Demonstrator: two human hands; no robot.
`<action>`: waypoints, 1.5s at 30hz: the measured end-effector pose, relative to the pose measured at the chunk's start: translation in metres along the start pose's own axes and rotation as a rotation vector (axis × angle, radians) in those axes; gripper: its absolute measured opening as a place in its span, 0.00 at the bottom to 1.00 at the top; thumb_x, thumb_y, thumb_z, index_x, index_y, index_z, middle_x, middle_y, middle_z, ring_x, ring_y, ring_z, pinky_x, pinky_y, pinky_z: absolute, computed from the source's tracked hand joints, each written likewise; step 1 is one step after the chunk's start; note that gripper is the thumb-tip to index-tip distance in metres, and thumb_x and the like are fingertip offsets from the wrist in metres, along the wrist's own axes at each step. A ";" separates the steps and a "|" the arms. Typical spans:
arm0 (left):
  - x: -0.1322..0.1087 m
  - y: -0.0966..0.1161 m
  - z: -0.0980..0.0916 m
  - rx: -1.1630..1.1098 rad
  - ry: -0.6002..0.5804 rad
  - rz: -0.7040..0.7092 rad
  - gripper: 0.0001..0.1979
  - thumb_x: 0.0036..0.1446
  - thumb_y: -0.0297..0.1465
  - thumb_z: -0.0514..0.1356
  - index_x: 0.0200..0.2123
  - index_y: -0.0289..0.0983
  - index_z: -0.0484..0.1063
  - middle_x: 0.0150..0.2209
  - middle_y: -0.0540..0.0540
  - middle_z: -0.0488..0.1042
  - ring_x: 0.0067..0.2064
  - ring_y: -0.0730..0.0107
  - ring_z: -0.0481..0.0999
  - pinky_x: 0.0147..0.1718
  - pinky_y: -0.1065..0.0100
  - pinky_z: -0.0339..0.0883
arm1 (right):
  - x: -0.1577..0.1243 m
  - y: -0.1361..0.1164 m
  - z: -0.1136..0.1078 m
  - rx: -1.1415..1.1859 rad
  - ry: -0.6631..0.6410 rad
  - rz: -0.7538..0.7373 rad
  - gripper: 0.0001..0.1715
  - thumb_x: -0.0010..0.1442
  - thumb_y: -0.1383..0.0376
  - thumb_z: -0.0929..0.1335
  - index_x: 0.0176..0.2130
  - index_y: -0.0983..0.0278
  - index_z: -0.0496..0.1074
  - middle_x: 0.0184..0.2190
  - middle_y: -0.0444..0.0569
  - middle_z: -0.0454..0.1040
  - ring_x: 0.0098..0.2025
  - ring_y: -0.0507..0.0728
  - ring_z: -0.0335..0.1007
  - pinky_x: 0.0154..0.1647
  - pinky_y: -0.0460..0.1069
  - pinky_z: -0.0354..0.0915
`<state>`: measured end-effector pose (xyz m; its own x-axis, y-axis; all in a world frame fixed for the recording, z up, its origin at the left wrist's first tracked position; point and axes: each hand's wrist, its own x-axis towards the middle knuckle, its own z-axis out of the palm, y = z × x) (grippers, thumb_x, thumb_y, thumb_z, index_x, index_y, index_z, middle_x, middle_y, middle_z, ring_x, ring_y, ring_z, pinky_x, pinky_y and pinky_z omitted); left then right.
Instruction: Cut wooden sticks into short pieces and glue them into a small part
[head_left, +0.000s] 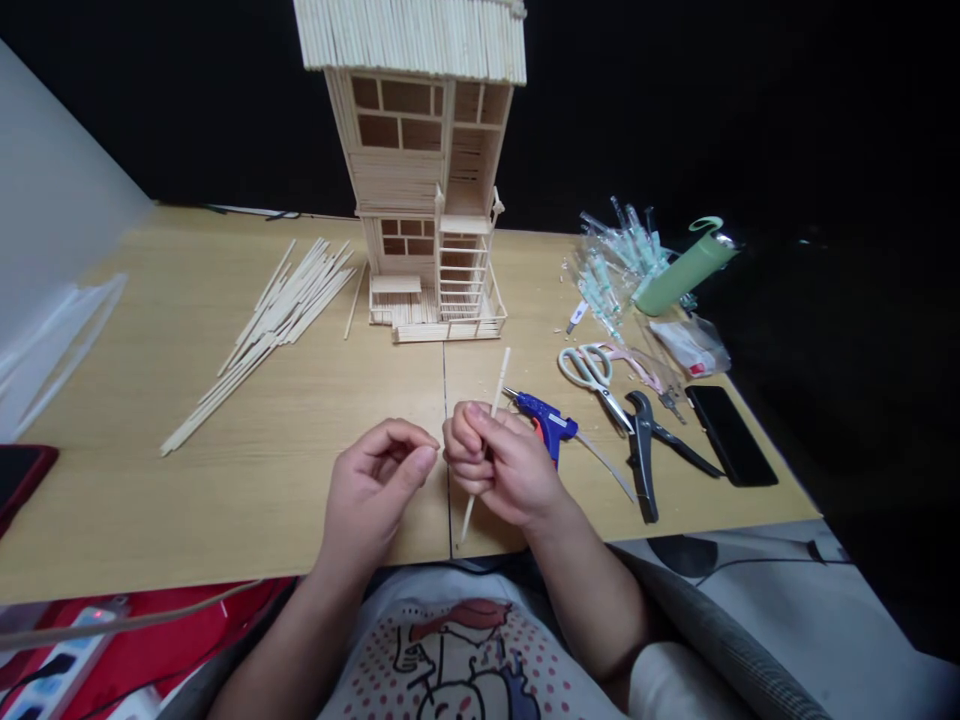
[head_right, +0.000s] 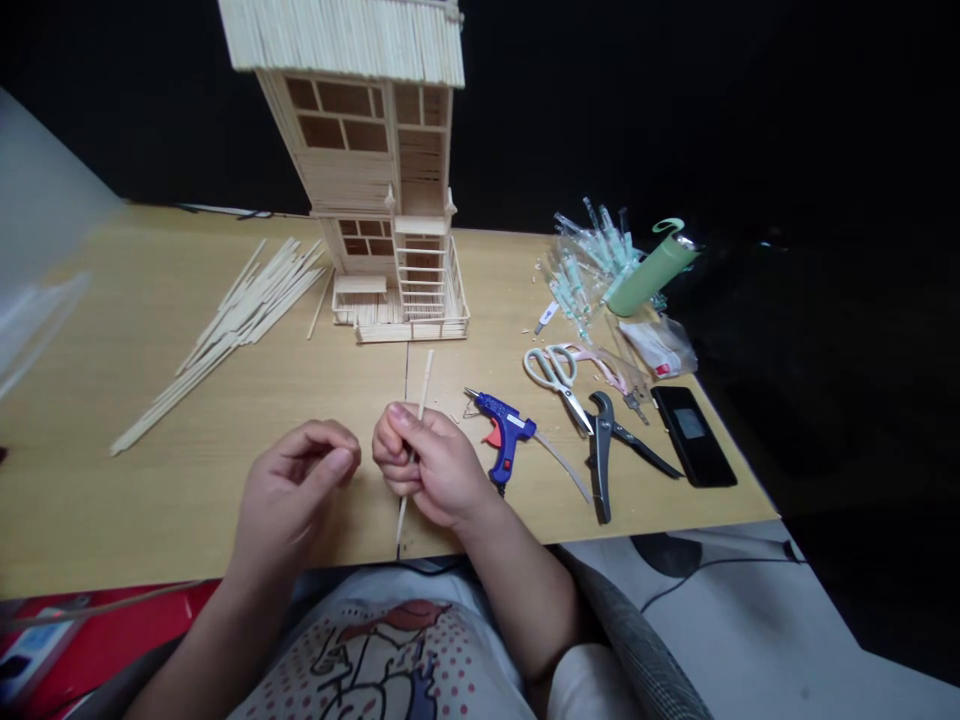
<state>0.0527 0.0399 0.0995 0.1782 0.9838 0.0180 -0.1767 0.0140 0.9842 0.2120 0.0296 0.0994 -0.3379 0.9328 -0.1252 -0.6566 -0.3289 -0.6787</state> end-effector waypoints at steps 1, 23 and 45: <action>0.001 0.002 0.002 0.017 -0.004 0.038 0.06 0.53 0.32 0.72 0.29 0.38 0.81 0.27 0.47 0.76 0.29 0.71 0.71 0.31 0.72 0.65 | 0.000 0.001 0.001 -0.004 0.005 -0.005 0.25 0.68 0.52 0.69 0.27 0.63 0.61 0.21 0.34 0.53 0.18 0.43 0.35 0.17 0.40 0.36; 0.000 0.020 -0.005 0.807 -0.036 0.593 0.05 0.63 0.23 0.64 0.40 0.37 0.77 0.36 0.49 0.80 0.38 0.73 0.78 0.41 0.70 0.71 | -0.006 -0.002 0.012 -1.028 0.175 -0.534 0.16 0.75 0.64 0.61 0.33 0.62 0.68 0.29 0.43 0.68 0.33 0.52 0.65 0.37 0.48 0.59; 0.006 0.024 -0.011 0.898 -0.158 0.834 0.08 0.57 0.20 0.64 0.35 0.38 0.73 0.32 0.49 0.77 0.34 0.67 0.74 0.39 0.62 0.68 | -0.009 -0.007 0.017 -1.251 0.132 -0.566 0.10 0.68 0.71 0.62 0.33 0.62 0.66 0.30 0.44 0.69 0.34 0.53 0.66 0.37 0.48 0.60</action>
<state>0.0390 0.0477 0.1217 0.4556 0.5997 0.6578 0.4238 -0.7960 0.4322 0.2077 0.0210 0.1178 -0.1182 0.9240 0.3637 0.3799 0.3805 -0.8432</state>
